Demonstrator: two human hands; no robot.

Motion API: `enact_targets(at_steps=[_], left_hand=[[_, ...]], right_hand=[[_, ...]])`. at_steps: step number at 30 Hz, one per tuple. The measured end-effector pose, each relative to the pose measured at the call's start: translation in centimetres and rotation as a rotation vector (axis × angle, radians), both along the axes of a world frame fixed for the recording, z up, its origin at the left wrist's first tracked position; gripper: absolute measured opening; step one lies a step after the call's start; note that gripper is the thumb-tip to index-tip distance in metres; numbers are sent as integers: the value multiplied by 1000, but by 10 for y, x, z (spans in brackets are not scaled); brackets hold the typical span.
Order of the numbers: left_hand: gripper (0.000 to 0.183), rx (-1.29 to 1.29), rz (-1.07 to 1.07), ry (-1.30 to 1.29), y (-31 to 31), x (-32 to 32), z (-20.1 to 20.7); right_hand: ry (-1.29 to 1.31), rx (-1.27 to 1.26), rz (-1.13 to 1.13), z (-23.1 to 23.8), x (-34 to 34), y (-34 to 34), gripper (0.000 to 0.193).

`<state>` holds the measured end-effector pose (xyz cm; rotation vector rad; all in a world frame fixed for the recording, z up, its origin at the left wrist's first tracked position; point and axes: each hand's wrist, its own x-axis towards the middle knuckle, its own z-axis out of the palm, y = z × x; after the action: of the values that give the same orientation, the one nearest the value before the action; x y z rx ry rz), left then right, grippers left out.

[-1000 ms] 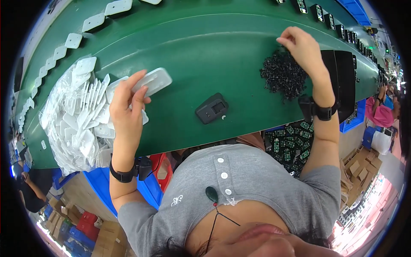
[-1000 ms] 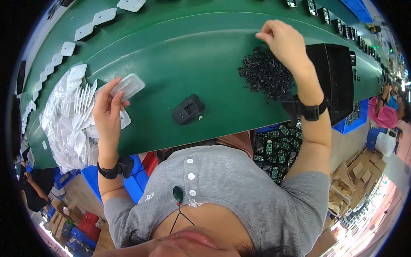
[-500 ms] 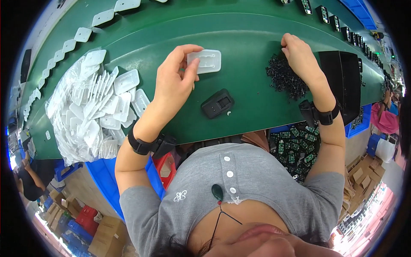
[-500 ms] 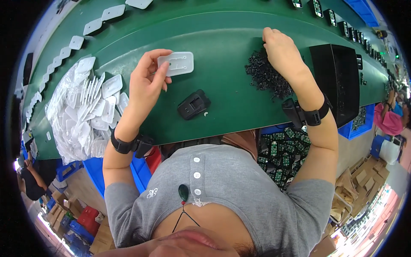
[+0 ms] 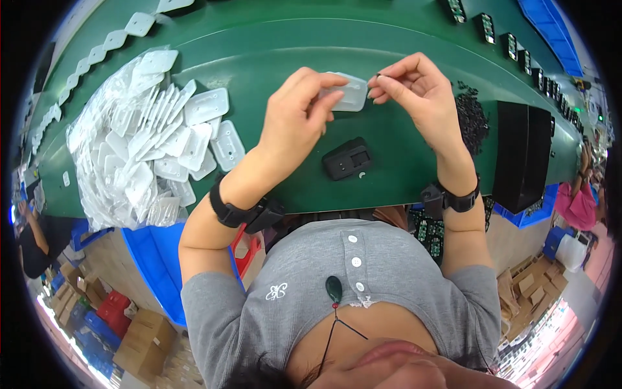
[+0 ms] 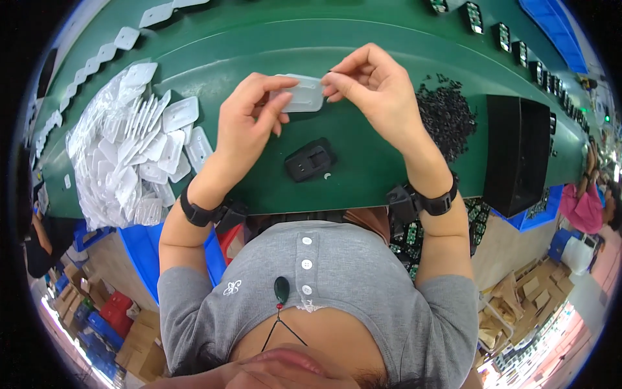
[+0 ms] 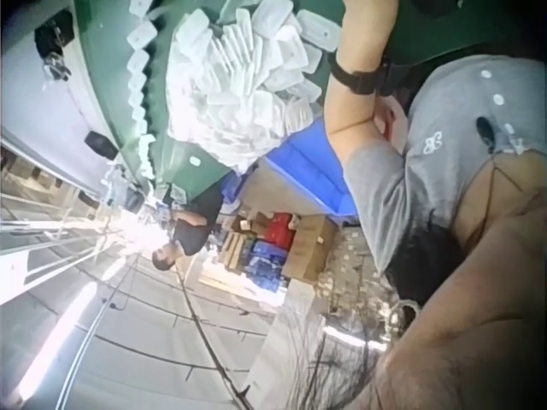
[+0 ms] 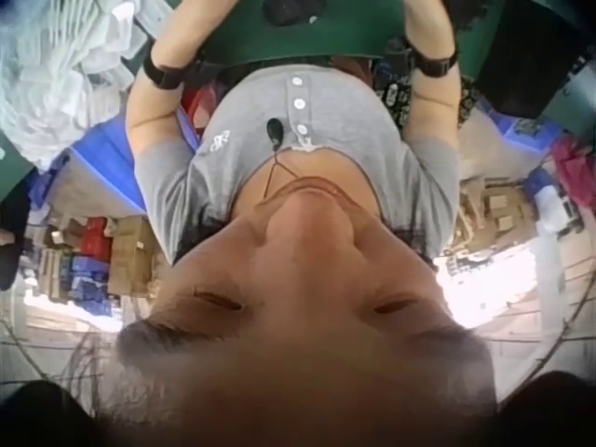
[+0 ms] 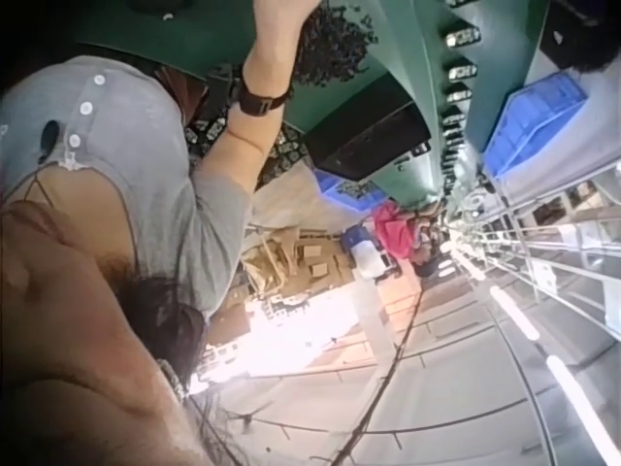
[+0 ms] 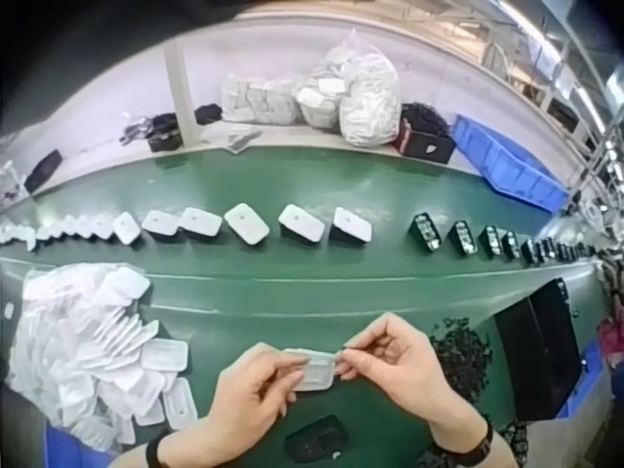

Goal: The person assembles electronic devices by inserting a small black component into a white plastic plate and then pressing the plate onto a black plastic housing. This process is repeated multiple times on a green workbench.

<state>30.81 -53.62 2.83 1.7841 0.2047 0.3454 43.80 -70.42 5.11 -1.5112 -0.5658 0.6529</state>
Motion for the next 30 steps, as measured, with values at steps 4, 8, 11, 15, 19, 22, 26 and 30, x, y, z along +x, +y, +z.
enact_targets(at_steps=[4,8,11,15,19,22,26,30], left_hand=[[19,135,70,-145,-2,2,-3],[16,150,83,-166,-1,0,-4],[14,267,75,-196,1,-1,-8],[17,113,91,-109,-2,-1,-5],[17,-151,199,-100,-4,1,-5],[18,-139,101,5,2,-1,-10],[17,-312,73,144,4,0,-4],[15,-446,45,104,1,0,-3]], right_hand=[[126,-12,63,0,-17,17,11],[175,-28,61,-3,-21,23,9],[226,9,72,-6,-22,22,10],[95,13,40,-5,-28,22,10],[-48,-111,31,-9,-27,19,10],[-139,-199,-35,-11,-26,17,9],[-213,-172,-74,-11,-29,19,8],[-248,-43,-112,-15,-35,26,8]])
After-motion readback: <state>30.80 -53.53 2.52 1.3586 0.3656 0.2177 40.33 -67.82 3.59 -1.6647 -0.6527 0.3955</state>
